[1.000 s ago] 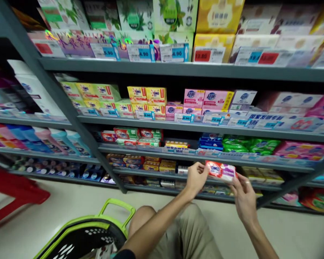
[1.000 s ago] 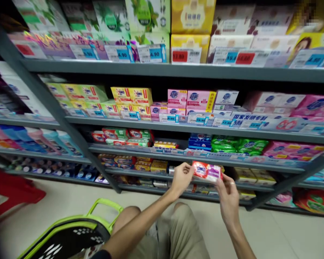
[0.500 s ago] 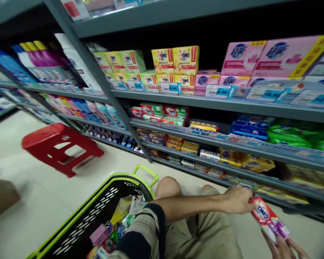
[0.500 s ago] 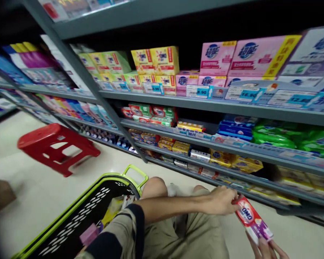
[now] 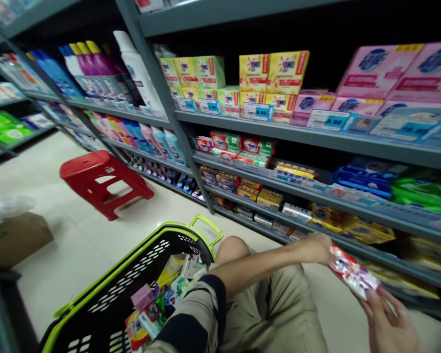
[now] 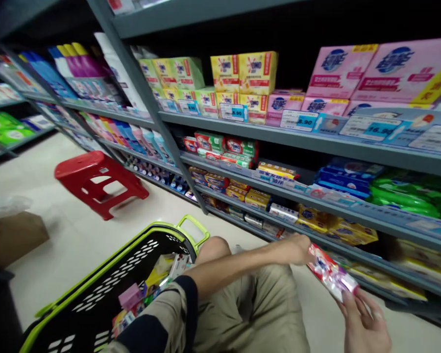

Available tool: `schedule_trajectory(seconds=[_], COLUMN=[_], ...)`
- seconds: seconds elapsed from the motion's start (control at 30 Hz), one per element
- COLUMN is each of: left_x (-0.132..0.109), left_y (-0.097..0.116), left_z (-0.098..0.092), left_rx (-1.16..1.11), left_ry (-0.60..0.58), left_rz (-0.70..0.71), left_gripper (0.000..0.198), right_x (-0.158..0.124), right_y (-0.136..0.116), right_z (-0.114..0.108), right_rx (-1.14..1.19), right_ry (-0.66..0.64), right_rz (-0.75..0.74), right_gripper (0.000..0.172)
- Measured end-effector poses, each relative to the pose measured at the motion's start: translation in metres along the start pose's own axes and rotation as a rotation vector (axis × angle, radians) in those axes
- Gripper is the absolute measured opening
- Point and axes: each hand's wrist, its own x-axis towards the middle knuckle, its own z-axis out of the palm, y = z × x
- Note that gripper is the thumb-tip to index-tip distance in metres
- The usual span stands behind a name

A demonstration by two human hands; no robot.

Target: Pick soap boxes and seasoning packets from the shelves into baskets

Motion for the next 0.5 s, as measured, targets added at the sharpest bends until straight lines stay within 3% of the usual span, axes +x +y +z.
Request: schedule_trajectory(seconds=[0.07, 0.13, 0.27, 0.37, 0.5], left_x=[-0.004, -0.002, 0.015, 0.025, 0.023], left_y=[-0.004, -0.011, -0.027, -0.032, -0.029], left_z=[-0.021, -0.037, -0.052, -0.054, -0.054], left_rx=[-0.137, -0.208, -0.305, -0.364, -0.326], left_ry=[0.057, 0.05, 0.008, -0.018, -0.016], left_rz=[-0.046, -0.053, -0.072, -0.082, -0.086], left_gripper=[0.038, 0.031, 0.012, 0.018, 0.01], right_x=[-0.003, -0.007, 0.0, 0.005, -0.001], right_y=[-0.017, -0.035, -0.062, -0.068, -0.057], right_z=[0.016, 0.035, 0.066, 0.073, 0.063], right_rx=[0.04, 0.084, 0.115, 0.135, 0.115], right_ry=[-0.045, -0.096, -0.185, -0.175, -0.205], right_rz=[-0.001, -0.019, -0.106, -0.102, -0.068], right_gripper=[0.084, 0.088, 0.076, 0.075, 0.079])
